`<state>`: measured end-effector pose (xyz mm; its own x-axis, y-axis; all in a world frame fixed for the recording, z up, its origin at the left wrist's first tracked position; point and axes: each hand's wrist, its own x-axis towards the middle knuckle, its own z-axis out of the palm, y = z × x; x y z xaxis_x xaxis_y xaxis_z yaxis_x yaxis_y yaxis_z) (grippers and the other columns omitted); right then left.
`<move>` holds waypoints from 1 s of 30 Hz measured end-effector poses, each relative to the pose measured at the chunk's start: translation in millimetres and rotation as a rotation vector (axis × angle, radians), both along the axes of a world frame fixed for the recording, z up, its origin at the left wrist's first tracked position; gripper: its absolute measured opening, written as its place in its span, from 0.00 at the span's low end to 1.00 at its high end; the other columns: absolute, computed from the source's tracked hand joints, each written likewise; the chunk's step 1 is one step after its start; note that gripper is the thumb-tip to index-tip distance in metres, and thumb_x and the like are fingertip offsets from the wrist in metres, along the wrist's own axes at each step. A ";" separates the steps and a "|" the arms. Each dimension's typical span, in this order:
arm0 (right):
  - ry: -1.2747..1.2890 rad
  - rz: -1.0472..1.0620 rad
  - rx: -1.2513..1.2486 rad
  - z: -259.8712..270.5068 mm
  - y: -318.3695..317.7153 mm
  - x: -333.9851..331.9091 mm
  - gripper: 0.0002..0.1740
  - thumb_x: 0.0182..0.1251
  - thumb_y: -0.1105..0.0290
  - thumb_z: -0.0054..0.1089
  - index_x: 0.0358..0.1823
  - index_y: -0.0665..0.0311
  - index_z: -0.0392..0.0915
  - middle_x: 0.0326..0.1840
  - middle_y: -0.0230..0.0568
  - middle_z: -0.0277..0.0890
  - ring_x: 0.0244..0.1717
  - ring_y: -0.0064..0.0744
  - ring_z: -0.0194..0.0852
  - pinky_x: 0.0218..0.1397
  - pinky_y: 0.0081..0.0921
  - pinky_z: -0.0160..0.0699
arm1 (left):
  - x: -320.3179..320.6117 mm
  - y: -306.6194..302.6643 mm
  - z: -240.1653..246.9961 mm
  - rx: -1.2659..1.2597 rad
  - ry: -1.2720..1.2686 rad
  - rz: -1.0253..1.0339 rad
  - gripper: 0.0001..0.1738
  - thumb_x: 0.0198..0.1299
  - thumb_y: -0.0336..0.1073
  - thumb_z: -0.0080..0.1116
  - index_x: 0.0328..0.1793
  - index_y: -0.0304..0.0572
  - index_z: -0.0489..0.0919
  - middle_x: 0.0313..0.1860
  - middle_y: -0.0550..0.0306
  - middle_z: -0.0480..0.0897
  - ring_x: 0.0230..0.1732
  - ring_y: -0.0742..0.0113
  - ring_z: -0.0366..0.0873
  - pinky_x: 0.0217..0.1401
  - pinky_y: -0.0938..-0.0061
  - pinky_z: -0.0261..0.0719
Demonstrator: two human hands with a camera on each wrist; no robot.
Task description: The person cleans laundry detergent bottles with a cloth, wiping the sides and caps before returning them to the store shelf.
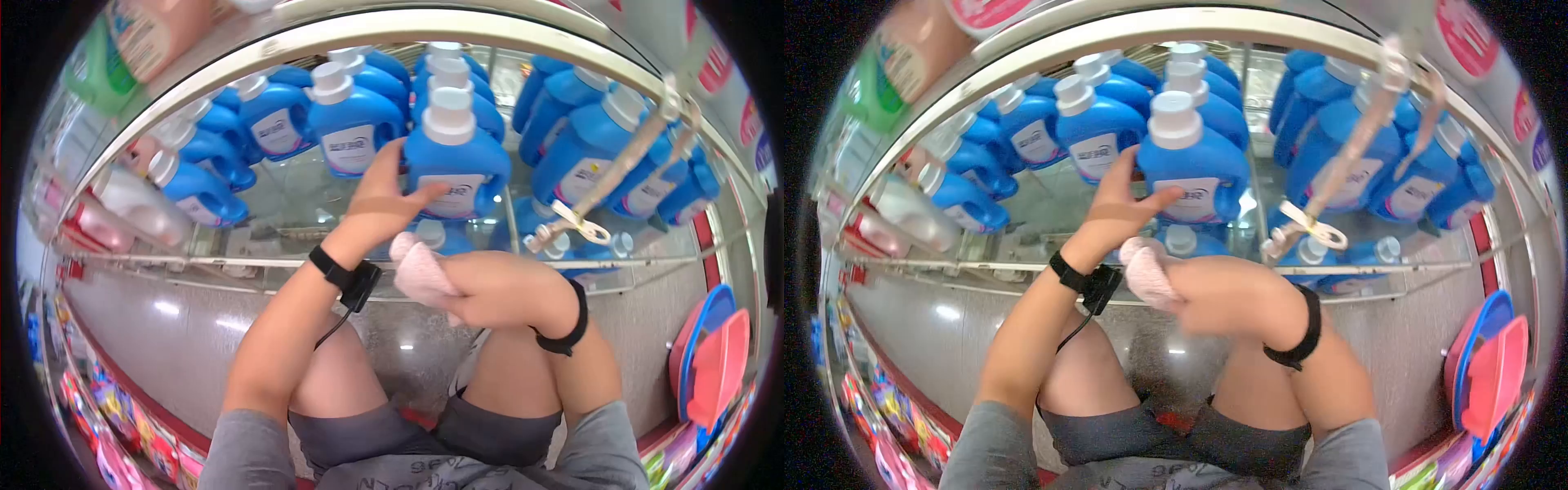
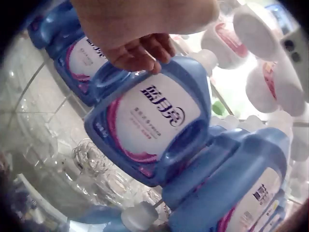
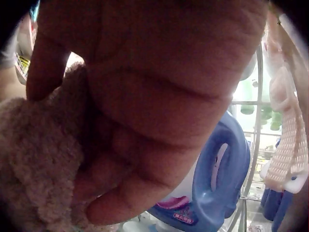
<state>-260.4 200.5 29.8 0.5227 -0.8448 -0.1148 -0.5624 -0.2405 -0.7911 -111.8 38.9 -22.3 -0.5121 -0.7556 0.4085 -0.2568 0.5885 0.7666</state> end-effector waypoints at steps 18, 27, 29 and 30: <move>0.077 -0.105 0.163 13.6 -0.1 -0.8 0.13 0.70 0.69 0.59 0.52 0.68 0.77 0.42 0.51 0.82 0.43 0.46 0.82 0.48 0.39 0.79 | 83.8 -133.4 -39.5 0.481 0.589 0.251 0.34 0.74 0.46 0.43 0.84 0.46 0.62 0.71 0.48 0.78 0.39 0.65 0.83 0.47 0.67 0.82; 0.063 -0.146 0.233 9.5 -7.0 -1.6 0.14 0.70 0.70 0.59 0.54 0.68 0.77 0.45 0.50 0.82 0.45 0.44 0.83 0.50 0.37 0.80 | 82.8 -180.5 -74.0 0.548 0.547 0.097 0.39 0.74 0.53 0.44 0.88 0.48 0.57 0.63 0.62 0.81 0.28 0.71 0.74 0.39 0.71 0.77; 0.074 -0.157 0.237 9.6 -7.0 -2.1 0.14 0.71 0.69 0.59 0.54 0.68 0.77 0.44 0.49 0.82 0.44 0.43 0.83 0.50 0.37 0.80 | 77.2 -180.4 -68.6 0.585 0.624 0.109 0.40 0.74 0.55 0.44 0.88 0.50 0.56 0.56 0.66 0.82 0.28 0.72 0.70 0.37 0.73 0.73; 0.087 -0.168 0.219 10.0 -5.7 -2.0 0.16 0.68 0.71 0.57 0.55 0.67 0.77 0.43 0.51 0.83 0.44 0.46 0.84 0.50 0.39 0.81 | 76.7 -182.5 -65.7 0.618 0.676 0.080 0.38 0.74 0.53 0.45 0.88 0.51 0.58 0.54 0.64 0.81 0.26 0.73 0.69 0.35 0.74 0.73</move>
<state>-262.4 194.7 39.8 0.3580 -0.8688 -0.3420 -0.6480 0.0325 -0.7609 -35.1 -143.6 -87.9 -0.2482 -0.9620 0.1137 0.3388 0.0237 0.9406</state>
